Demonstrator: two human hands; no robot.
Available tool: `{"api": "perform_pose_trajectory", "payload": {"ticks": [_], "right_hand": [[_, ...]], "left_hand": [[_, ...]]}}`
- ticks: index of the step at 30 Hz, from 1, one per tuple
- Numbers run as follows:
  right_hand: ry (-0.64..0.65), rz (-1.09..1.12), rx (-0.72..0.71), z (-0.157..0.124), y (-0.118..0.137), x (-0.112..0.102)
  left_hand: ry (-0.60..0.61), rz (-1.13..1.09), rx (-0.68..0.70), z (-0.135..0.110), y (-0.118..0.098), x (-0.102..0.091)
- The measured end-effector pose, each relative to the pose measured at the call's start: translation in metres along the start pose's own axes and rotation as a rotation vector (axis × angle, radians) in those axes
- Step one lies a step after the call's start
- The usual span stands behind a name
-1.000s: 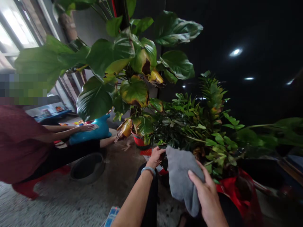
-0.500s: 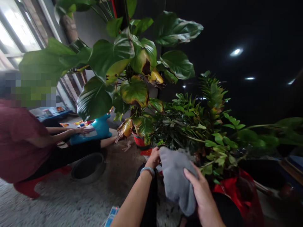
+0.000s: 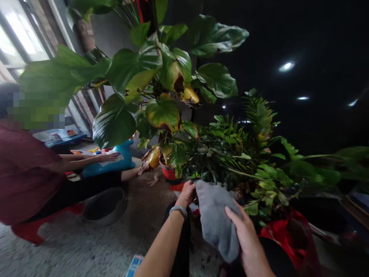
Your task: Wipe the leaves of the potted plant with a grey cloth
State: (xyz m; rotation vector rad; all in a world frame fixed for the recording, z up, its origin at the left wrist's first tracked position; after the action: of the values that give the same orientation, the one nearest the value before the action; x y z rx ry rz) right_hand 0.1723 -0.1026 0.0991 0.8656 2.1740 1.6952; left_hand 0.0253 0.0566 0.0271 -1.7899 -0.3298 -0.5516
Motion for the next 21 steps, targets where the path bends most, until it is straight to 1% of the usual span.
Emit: {"api": "perform_pose_trajectory", "payload": {"ticks": [2,3,4,5,6,7,9,11,12,13,14,16,19,20,21], "right_hand": [[-0.092,-0.003,-0.146,0.003,0.036,-0.004],[-0.171,0.007,-0.227,0.008,0.054,-0.007],[-0.237,0.025,-0.290,0.015,0.069,-0.007],[-0.288,0.053,-0.323,0.022,0.078,-0.007],[-0.311,0.083,-0.313,0.030,0.079,-0.005],[-0.295,0.108,-0.262,0.037,0.073,-0.001],[-0.182,0.107,-0.090,0.041,0.046,0.011],[-0.052,0.034,0.048,0.030,0.016,0.018],[0.000,-0.006,0.073,0.021,0.007,0.019],[0.031,-0.036,0.067,0.013,0.004,0.017],[0.040,-0.052,0.036,0.006,0.007,0.014],[-0.006,-0.041,-0.081,0.003,0.031,0.005],[-0.213,0.075,-0.291,0.018,0.078,-0.007],[-0.253,0.134,-0.317,0.026,0.085,-0.006],[-0.259,0.190,-0.298,0.034,0.086,-0.003]], "left_hand": [[0.007,0.020,-0.006,0.000,0.000,-0.001],[0.006,0.028,-0.010,0.000,0.001,-0.002],[0.007,0.034,-0.012,0.000,0.001,-0.002],[0.012,0.036,-0.012,0.000,0.001,-0.002],[0.015,0.038,-0.014,0.000,0.001,-0.002],[0.015,0.039,-0.015,0.000,0.001,-0.002],[-0.005,0.030,-0.020,-0.001,0.001,-0.003],[-0.016,0.004,-0.026,-0.001,0.001,-0.002],[-0.009,-0.011,-0.025,-0.002,0.000,-0.001],[0.005,-0.022,-0.023,-0.002,-0.001,0.000],[0.015,-0.026,-0.022,-0.002,-0.002,0.000],[0.012,-0.015,-0.027,-0.003,-0.004,0.000],[-0.010,0.011,-0.047,-0.005,-0.004,-0.001],[-0.014,0.018,-0.052,-0.005,-0.004,-0.001],[-0.017,0.025,-0.054,-0.005,-0.004,-0.001]]}}
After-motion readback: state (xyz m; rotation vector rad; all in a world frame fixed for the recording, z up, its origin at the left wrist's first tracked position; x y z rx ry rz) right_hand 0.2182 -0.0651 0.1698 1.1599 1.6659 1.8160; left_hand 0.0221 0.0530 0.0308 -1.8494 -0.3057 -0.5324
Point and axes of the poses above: each hand's wrist, its own z-axis towards the middle knuckle, its own x-axis out of the palm, y = z × x, the point moved 6 cm from there along z, towards the middle knuckle, and after that the axes turned 2 degrees about x, right-handed, at the moved point
